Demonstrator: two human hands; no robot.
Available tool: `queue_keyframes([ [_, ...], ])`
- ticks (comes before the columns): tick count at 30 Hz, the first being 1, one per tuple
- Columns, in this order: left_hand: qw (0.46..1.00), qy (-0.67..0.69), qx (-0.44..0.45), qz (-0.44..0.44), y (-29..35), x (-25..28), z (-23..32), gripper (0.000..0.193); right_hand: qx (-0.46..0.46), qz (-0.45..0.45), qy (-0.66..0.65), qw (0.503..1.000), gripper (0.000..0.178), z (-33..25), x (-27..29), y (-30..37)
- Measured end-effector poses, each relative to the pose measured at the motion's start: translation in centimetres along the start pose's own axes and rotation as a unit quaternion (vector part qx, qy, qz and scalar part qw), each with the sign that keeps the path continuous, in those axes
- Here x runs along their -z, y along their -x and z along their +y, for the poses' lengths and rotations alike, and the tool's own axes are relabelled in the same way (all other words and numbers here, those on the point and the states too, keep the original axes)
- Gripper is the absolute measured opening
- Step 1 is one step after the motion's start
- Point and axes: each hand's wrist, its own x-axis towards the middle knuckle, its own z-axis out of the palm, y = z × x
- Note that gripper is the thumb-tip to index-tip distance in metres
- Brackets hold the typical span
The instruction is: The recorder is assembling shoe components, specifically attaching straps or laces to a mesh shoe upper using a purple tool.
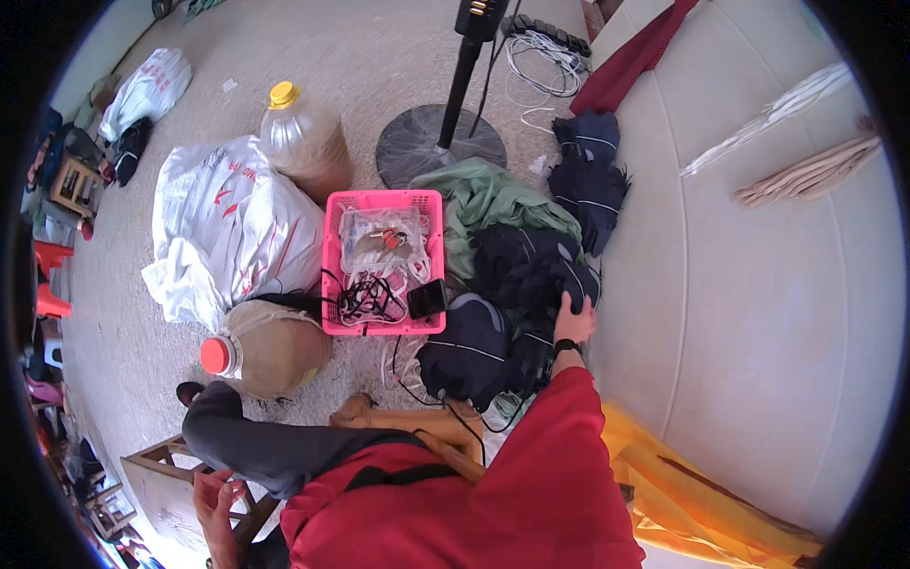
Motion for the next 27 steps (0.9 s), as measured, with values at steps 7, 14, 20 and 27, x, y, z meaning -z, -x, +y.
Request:
queue_keyframes([
  [7,1.000,0.017,0.023,0.009,0.7,-0.2,-1.2,0.023,0.149,-0.039,0.127,0.980,0.059,-1.6,-1.0,3.1],
  [14,0.997,0.063,0.036,0.028,1.4,0.6,-1.4,0.017,0.202,-0.102,0.221,0.949,0.054,0.8,-0.2,-0.6],
  [20,0.994,0.082,0.032,0.059,1.2,0.7,-2.2,0.014,0.134,-0.144,0.258,0.946,0.055,-0.8,-0.2,-4.4],
  [27,0.992,0.081,-0.004,0.093,2.3,2.1,-3.2,0.015,0.132,-0.086,0.226,0.961,0.059,-7.5,-0.9,1.2],
])
